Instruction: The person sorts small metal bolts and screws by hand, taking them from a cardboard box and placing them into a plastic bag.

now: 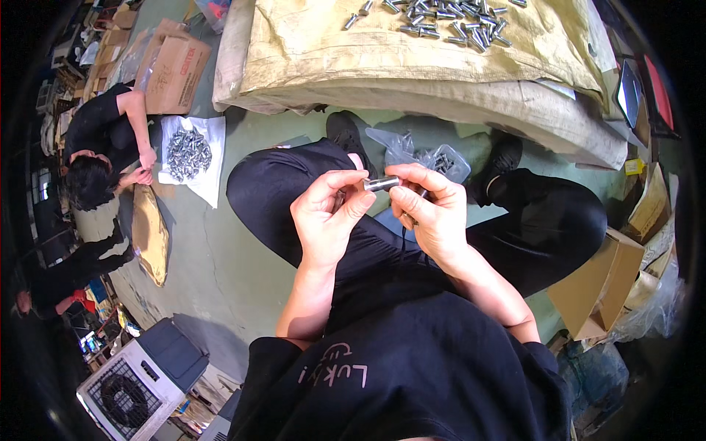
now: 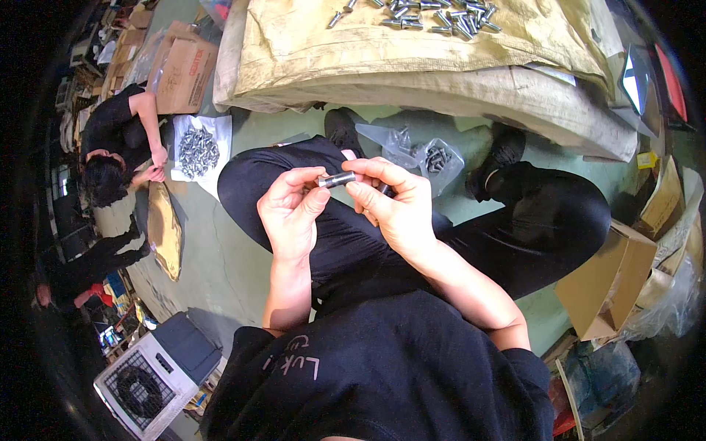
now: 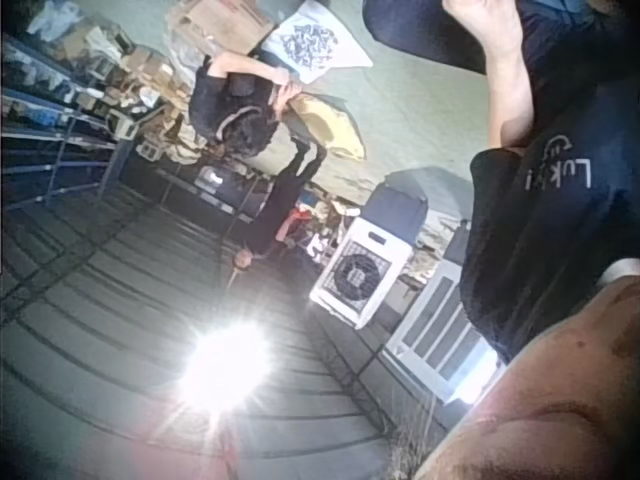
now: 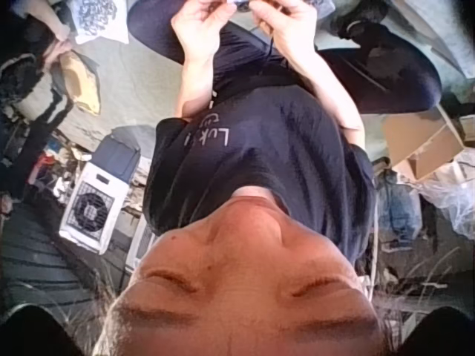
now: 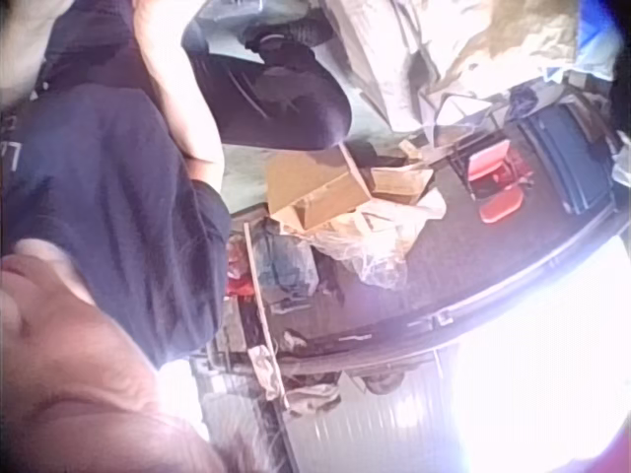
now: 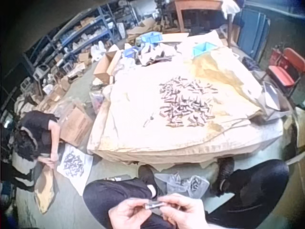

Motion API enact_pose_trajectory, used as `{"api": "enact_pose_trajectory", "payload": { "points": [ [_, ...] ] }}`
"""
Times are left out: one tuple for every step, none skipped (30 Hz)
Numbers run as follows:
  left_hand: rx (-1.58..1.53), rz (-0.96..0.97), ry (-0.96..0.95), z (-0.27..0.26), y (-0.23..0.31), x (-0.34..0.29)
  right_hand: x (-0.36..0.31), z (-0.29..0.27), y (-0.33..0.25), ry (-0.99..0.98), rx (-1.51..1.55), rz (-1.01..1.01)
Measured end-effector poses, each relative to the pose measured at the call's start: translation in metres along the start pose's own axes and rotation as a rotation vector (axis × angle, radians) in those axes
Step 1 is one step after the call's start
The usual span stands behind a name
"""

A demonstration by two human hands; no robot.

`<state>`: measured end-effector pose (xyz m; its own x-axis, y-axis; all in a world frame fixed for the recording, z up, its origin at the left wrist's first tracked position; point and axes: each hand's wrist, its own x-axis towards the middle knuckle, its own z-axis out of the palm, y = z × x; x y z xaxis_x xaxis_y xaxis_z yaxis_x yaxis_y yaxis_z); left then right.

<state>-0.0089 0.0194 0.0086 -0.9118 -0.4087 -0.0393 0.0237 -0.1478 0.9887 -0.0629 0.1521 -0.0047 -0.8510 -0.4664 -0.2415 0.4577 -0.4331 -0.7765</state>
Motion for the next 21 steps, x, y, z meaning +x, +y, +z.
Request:
{"api": "enact_pose_trajectory", "payload": {
  "points": [
    [0.0, 0.001, 0.001, 0.0, 0.001, 0.0, 0.0, 0.001, -0.001, -0.002, -0.001, 0.0],
    [0.013, 0.025, -0.003, 0.0, 0.002, 0.001, 0.0, 0.001, -0.001, -0.002, 0.009, 0.016],
    [0.027, 0.049, -0.01, 0.0, 0.002, 0.001, 0.001, 0.002, -0.001, 0.0, 0.019, 0.03],
    [0.025, 0.049, -0.01, -0.001, 0.002, 0.001, 0.001, 0.002, -0.001, 0.0, 0.017, 0.03],
    [0.026, 0.056, -0.012, -0.002, 0.001, 0.001, 0.002, 0.002, 0.0, -0.007, 0.044, 0.039],
    [0.027, 0.063, -0.012, -0.003, 0.001, 0.001, 0.002, 0.002, 0.0, -0.016, 0.071, 0.048],
    [0.026, 0.063, -0.01, -0.003, 0.002, 0.002, 0.003, 0.003, 0.0, -0.017, 0.07, 0.05],
    [0.0, 0.042, -0.015, -0.003, 0.002, 0.002, 0.003, 0.003, 0.0, -0.018, 0.091, 0.071],
    [-0.027, 0.02, -0.019, -0.003, 0.002, 0.002, 0.004, 0.003, 0.0, -0.018, 0.112, 0.094],
    [-0.029, 0.019, -0.016, -0.003, 0.002, 0.003, 0.004, 0.002, 0.0, -0.019, 0.109, 0.096],
    [-0.025, 0.011, -0.015, -0.003, 0.0, 0.004, 0.005, 0.001, 0.0, -0.018, 0.134, 0.122],
    [-0.02, 0.004, -0.013, -0.004, -0.001, 0.004, 0.005, 0.001, 0.0, -0.017, 0.159, 0.149],
    [-0.023, 0.005, -0.01, -0.004, -0.002, 0.005, 0.007, 0.002, 0.0, -0.019, 0.154, 0.15],
    [-0.021, -0.008, -0.008, -0.005, -0.002, 0.005, 0.008, 0.003, -0.001, 0.0, 0.176, 0.172],
    [-0.018, -0.023, -0.004, -0.007, -0.003, 0.005, 0.009, 0.005, 0.0, 0.019, 0.199, 0.195],
    [-0.02, -0.021, 0.002, -0.007, -0.002, 0.005, 0.01, 0.005, 0.0, 0.015, 0.195, 0.199],
    [-0.033, -0.028, 0.004, -0.006, 0.0, 0.005, 0.011, 0.007, 0.0, 0.019, 0.22, 0.232],
    [-0.04, -0.024, 0.014, -0.008, 0.002, 0.006, 0.015, 0.01, 0.001, 0.009, 0.246, 0.266],
    [0.051, -0.034, -0.01, -0.014, 0.002, 0.005, 0.017, 0.011, 0.0, -0.014, 0.243, 0.273],
    [0.108, 0.001, -0.051, -0.017, -0.001, 0.004, 0.017, 0.01, -0.001, 0.011, 0.26, 0.336],
    [0.165, 0.043, -0.089, -0.017, -0.003, 0.007, 0.018, 0.009, -0.003, 0.03, 0.273, 0.395]
  ]
}}
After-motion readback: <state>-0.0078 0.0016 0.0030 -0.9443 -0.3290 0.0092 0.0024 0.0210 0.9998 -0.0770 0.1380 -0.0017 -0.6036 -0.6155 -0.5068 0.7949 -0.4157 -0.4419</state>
